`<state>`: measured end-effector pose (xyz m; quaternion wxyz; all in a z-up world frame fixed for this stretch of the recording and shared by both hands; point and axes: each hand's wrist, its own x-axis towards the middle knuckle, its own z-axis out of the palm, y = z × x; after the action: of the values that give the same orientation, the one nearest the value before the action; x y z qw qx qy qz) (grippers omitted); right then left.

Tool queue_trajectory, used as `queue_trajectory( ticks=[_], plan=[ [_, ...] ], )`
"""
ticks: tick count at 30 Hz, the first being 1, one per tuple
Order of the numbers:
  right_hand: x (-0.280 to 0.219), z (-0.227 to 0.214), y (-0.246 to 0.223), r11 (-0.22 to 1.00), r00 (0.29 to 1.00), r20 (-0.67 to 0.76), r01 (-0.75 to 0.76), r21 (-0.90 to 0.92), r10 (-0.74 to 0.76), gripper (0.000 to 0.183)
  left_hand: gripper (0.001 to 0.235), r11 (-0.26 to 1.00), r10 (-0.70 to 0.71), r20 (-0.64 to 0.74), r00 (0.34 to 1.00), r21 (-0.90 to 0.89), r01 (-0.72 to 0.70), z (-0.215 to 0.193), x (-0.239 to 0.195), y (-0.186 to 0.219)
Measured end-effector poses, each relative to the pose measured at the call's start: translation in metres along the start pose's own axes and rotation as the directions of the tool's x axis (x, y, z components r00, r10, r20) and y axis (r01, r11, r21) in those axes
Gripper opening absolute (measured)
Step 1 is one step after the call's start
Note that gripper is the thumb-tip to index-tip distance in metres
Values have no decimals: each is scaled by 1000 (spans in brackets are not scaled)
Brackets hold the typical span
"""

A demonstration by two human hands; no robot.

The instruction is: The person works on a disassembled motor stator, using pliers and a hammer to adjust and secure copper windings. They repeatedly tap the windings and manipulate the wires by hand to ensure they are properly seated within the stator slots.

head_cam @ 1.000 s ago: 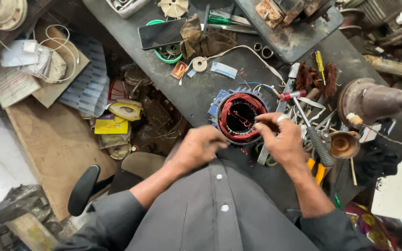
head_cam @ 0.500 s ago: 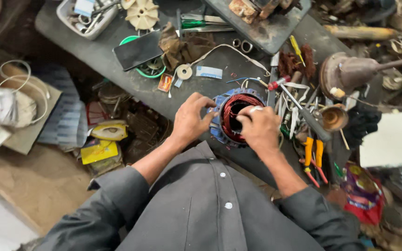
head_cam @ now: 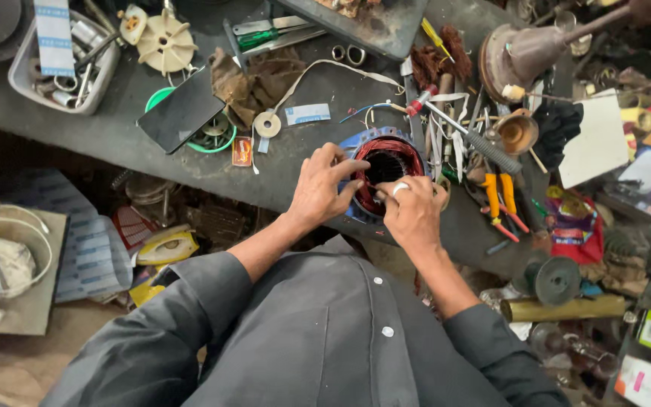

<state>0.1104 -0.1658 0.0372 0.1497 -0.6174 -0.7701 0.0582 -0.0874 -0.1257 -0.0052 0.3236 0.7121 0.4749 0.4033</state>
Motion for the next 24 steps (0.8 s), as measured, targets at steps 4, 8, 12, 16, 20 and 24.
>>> queue_trajectory(
  ticks=[4,8,12,16,20,24],
  plan=[
    [12,3,6,996,996,-6,-91,8,91,8,18,994,72,185,980,64,-85,-5,19,-6],
    [26,4,5,985,987,61,-141,-102,148,12,14,998,53,312,949,23,-64,-8,36,-16],
    [30,-2,4,989,989,11,-149,-20,149,11,12,996,84,370,925,5,-92,-10,48,-22],
    [25,-6,-1,980,980,39,-196,24,195,9,14,982,188,374,908,-37,-188,-9,46,-21],
    [31,-6,-6,962,967,48,-256,100,252,9,17,986,150,396,906,13,-169,-6,46,-19],
    [33,-8,-3,948,962,71,-273,163,264,11,16,995,95,403,910,-5,-101,-2,45,-22]
  ],
)
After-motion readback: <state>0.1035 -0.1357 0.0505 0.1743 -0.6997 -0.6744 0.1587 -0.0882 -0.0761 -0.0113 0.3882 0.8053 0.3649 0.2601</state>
